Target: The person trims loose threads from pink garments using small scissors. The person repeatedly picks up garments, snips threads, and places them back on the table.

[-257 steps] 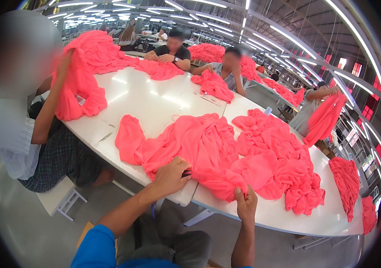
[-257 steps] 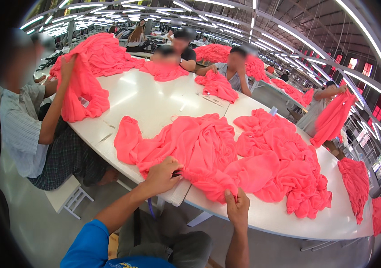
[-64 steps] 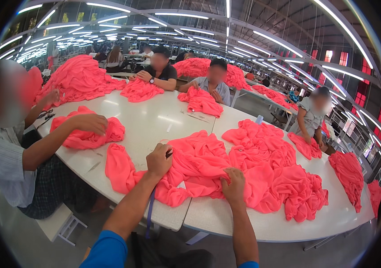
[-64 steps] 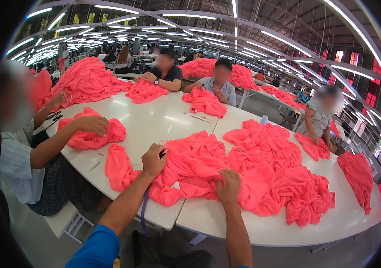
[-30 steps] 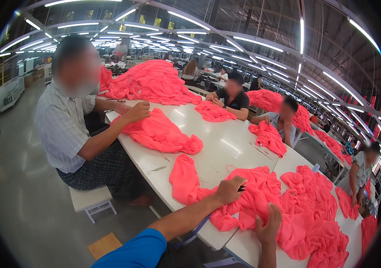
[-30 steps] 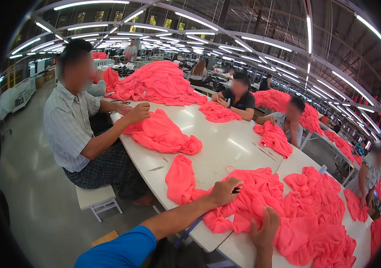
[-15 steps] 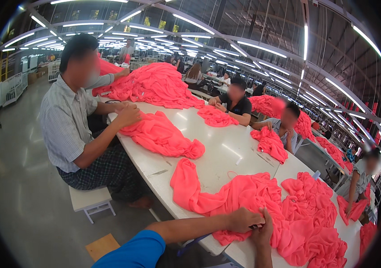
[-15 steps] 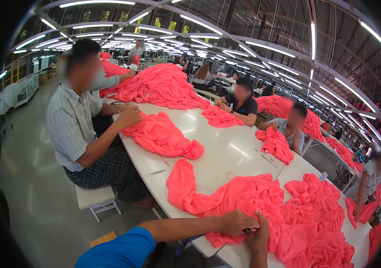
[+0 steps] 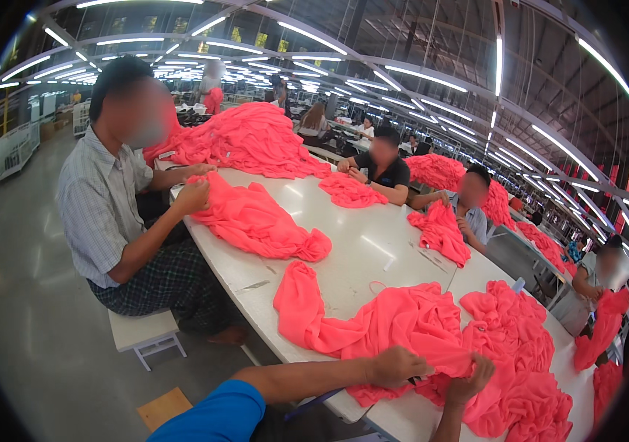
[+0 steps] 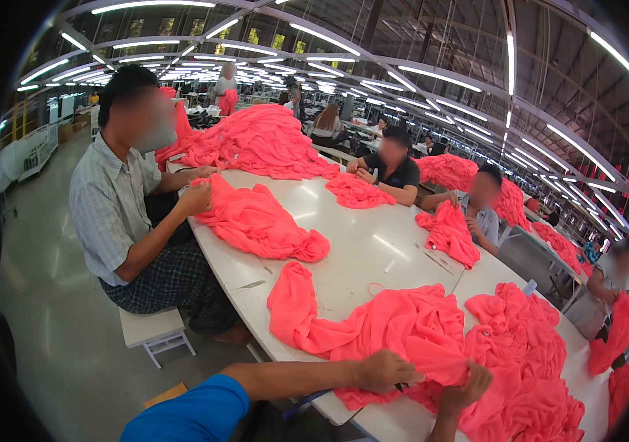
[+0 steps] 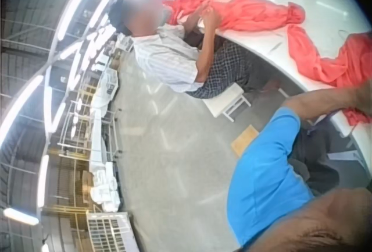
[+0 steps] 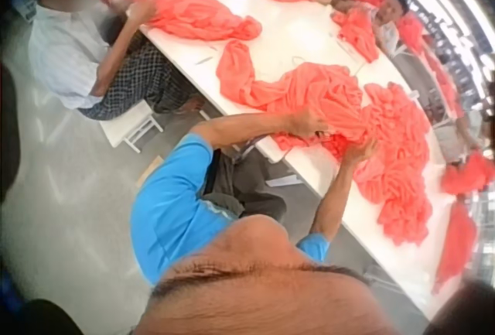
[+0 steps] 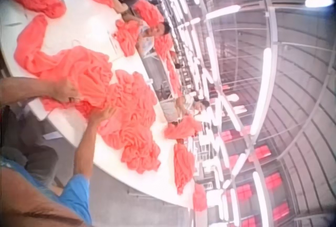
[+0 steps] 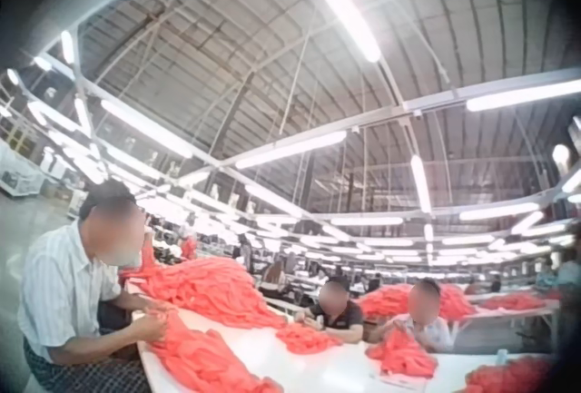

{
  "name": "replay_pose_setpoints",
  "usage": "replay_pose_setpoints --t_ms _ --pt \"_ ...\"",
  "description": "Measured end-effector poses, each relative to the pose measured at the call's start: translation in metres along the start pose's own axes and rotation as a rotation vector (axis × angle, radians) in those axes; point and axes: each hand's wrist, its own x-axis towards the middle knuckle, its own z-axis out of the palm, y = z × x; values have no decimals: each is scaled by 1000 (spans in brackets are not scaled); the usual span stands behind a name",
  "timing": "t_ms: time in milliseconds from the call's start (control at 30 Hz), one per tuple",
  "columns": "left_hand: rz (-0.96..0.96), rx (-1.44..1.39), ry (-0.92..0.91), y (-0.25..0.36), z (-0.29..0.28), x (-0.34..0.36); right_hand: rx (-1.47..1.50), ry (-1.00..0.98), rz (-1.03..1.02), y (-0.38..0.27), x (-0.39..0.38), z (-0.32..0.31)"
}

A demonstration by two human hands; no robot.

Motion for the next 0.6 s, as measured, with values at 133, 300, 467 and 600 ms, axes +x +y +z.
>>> replay_pose_setpoints --t_ms 133,300,467,600 --pt "-176 31 113 -9 -8 3 0 105 192 15 -1 -8" --pt "-379 144 386 -36 -31 5 98 -85 79 14 -5 -12" --pt "-460 198 530 -47 -41 8 129 -113 82 -18 1 -8" --pt "-462 215 496 -47 -41 6 200 -82 149 -13 4 -12"
